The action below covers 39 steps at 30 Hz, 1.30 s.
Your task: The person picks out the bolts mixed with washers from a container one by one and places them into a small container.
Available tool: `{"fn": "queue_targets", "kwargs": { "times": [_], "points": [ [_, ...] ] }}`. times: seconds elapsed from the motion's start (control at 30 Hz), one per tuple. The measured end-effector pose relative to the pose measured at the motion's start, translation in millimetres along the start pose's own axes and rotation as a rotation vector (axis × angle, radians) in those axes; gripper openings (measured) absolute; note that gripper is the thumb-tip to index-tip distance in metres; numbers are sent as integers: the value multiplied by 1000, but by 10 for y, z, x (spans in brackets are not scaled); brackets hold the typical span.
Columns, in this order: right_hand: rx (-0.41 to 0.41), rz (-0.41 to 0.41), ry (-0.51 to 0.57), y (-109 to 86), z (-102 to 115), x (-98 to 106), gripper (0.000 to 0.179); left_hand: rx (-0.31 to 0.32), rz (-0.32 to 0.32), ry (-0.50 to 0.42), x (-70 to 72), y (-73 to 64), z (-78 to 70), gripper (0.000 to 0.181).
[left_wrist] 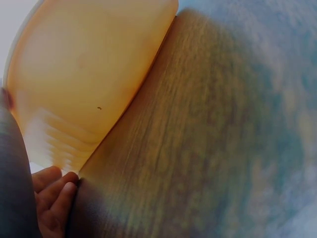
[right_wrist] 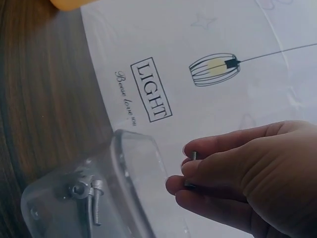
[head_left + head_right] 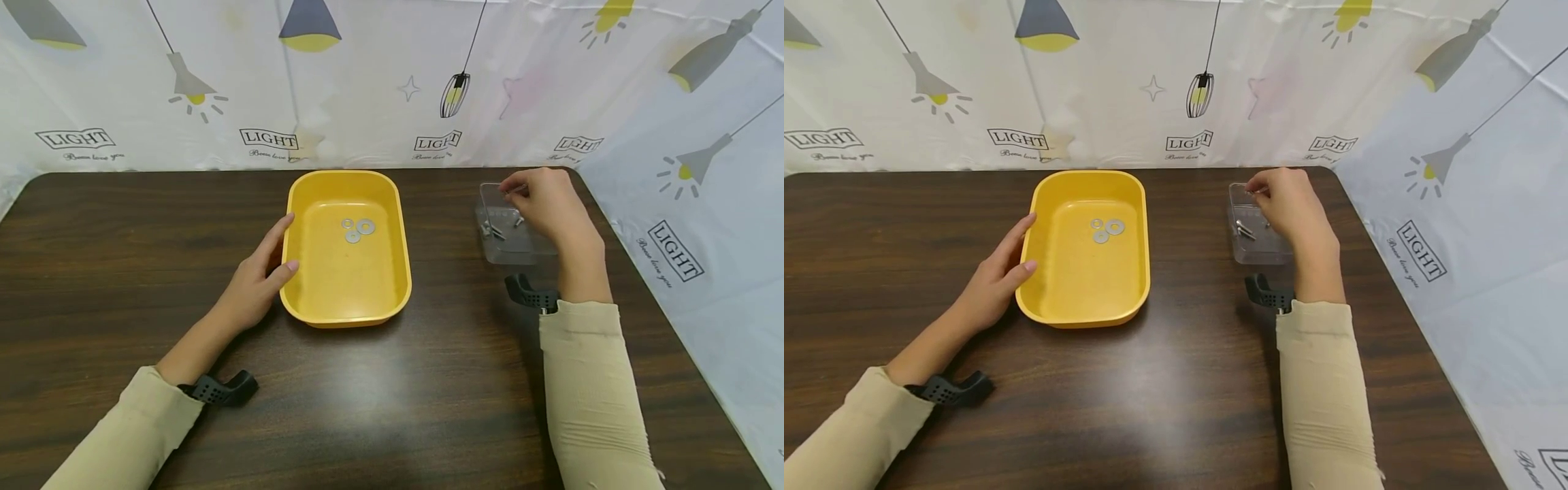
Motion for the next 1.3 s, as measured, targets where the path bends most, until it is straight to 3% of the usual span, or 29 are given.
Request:
{"fn": "queue_targets", "kwargs": {
  "times": [0.33,0.93,1.3],
  "points": [
    [43,6,-12,94,-77,-81,24,-9,1,-6,-2,3,-7,67],
    [-8,167,58,218,-214,-355,25,-16,0,3,-1,5,-5,67],
    [5,157,31,235,-216,-429,25,-4,5,2,-2,2,-8,67]
  ]
}}
Point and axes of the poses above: each hand's wrist, its own y-axis towards the middle knuckle, its own x-axis out of the back of the hand, z = x × y, the point moved 3 cm from there along y, towards the middle knuckle, and after that the axes turned 10 degrees about z, right-handed, at the moved point
